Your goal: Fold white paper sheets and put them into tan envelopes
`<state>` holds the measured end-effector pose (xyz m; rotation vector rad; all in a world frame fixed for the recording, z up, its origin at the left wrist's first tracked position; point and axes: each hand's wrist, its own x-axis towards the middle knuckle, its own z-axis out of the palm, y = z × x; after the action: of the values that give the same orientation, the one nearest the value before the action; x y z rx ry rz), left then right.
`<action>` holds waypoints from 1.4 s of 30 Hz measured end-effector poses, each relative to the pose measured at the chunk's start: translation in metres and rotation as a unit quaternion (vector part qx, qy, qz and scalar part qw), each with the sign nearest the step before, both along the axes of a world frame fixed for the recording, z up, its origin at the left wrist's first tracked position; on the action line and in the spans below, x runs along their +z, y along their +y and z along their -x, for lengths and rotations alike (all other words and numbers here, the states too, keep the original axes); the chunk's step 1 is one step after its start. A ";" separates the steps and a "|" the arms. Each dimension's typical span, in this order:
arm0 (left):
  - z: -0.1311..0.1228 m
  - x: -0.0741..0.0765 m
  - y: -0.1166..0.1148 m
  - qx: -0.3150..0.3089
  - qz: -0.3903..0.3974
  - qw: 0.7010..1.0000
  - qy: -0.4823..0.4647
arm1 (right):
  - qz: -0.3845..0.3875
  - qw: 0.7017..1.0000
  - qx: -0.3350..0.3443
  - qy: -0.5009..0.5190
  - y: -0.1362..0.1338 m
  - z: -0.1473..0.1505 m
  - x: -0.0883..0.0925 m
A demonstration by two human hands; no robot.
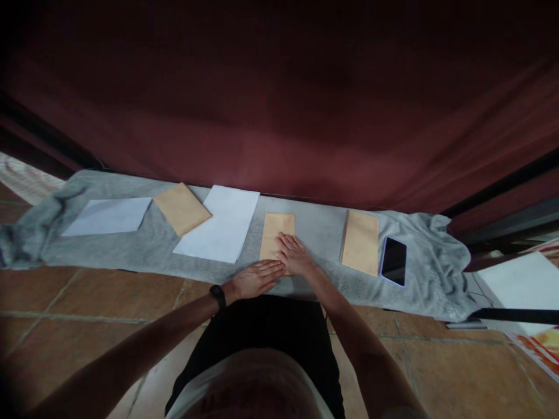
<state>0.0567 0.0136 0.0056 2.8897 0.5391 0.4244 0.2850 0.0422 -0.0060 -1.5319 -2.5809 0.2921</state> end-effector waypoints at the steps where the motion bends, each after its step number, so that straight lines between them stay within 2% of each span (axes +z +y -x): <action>1: 0.000 -0.001 0.000 0.000 -0.001 1.000 -0.002 | -0.005 1.000 -0.012 -0.002 0.006 0.001 0.000; 9: 0.000 0.001 -0.002 0.010 0.014 1.000 -0.001 | -0.028 0.998 -0.063 -0.011 0.050 0.008 -0.001; 17: -0.001 0.001 -0.001 0.003 0.023 1.000 -0.021 | -0.027 0.996 -0.087 -0.009 0.070 0.013 0.001; 22: -0.001 0.003 -0.002 0.004 0.022 1.000 -0.021 | -0.013 0.998 -0.063 -0.025 0.069 0.013 0.003; 28: -0.002 0.004 -0.001 0.007 0.021 1.000 -0.007 | -0.015 1.000 -0.023 -0.013 0.055 0.016 0.003; 36: -0.001 -0.001 -0.002 0.013 0.011 1.000 -0.016 | -0.016 0.997 0.072 0.002 0.030 0.020 0.001; 39: -0.001 0.000 -0.002 0.010 0.011 1.000 -0.019 | -0.017 0.998 0.069 -0.001 0.034 0.021 0.000; 42: -0.001 0.004 -0.002 0.009 0.014 1.000 -0.020 | -0.022 0.999 0.032 0.001 0.046 0.021 -0.001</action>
<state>0.0576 0.0113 0.0095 2.8442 0.5617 0.4729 0.2645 0.0880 -0.0070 -1.4370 -2.6199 0.2417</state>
